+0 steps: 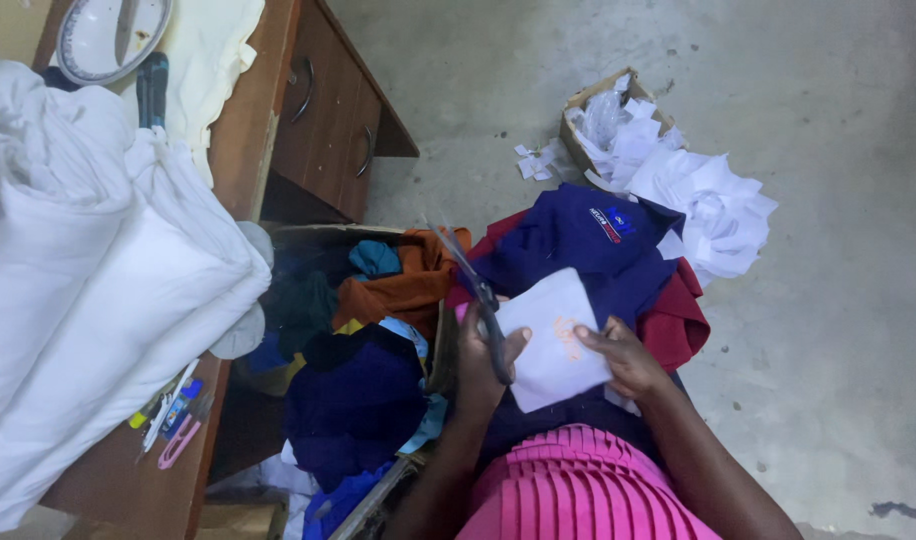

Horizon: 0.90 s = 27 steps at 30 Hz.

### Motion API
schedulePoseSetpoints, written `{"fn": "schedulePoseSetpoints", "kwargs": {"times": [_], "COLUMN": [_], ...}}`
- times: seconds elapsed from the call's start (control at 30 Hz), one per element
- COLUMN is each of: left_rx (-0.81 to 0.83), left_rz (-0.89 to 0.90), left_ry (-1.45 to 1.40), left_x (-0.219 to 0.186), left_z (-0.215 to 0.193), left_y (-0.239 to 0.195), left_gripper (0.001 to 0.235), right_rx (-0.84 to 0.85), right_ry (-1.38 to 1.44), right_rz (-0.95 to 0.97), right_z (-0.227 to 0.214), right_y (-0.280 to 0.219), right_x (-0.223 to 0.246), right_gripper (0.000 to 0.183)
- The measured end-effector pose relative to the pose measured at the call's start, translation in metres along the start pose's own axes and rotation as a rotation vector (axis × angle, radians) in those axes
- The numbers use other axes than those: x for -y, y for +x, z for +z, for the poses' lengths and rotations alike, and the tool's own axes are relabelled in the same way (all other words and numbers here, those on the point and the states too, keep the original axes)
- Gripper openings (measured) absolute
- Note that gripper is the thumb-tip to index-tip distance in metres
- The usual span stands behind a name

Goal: The person uses a pair of scissors to cut a white piece of paper into smaller pieces. The person holds the paper with one hand and cuts it with the other, repeating the action multiple times.

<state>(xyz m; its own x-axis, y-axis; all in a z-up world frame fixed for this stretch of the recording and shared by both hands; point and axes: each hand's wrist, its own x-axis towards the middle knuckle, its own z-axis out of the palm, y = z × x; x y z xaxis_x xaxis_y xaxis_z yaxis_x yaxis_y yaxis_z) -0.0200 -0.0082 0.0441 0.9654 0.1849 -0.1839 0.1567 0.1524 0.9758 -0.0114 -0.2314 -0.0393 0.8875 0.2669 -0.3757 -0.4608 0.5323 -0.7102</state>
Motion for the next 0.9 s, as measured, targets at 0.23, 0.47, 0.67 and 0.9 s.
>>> {"fn": "schedulePoseSetpoints", "kwargs": {"times": [0.23,0.47,0.67,0.9], "left_rx": [-0.168,-0.172,0.092,0.386], "left_rz": [0.025,-0.005,0.020,-0.145], "left_ry": [0.344,0.194,-0.268,-0.077], "left_x": [-0.032,-0.077,-0.037,-0.010], "left_z": [-0.009,0.017,-0.003,-0.029], "left_y": [-0.007,-0.006,0.011,-0.012], "left_gripper": [0.054,0.048,0.049,0.058], "right_rx": [-0.432,0.096,-0.101,-0.109], "right_ry": [-1.391,-1.401,-1.271,-0.282], "right_rz": [-0.814,-1.031,-0.573,0.087], "right_z": [0.023,0.091,0.094,-0.033], "right_y": [-0.030,-0.034,-0.043,-0.011], "right_x": [0.042,-0.011,0.023,0.005], "right_gripper": [0.034,0.122,0.039,0.024]}}
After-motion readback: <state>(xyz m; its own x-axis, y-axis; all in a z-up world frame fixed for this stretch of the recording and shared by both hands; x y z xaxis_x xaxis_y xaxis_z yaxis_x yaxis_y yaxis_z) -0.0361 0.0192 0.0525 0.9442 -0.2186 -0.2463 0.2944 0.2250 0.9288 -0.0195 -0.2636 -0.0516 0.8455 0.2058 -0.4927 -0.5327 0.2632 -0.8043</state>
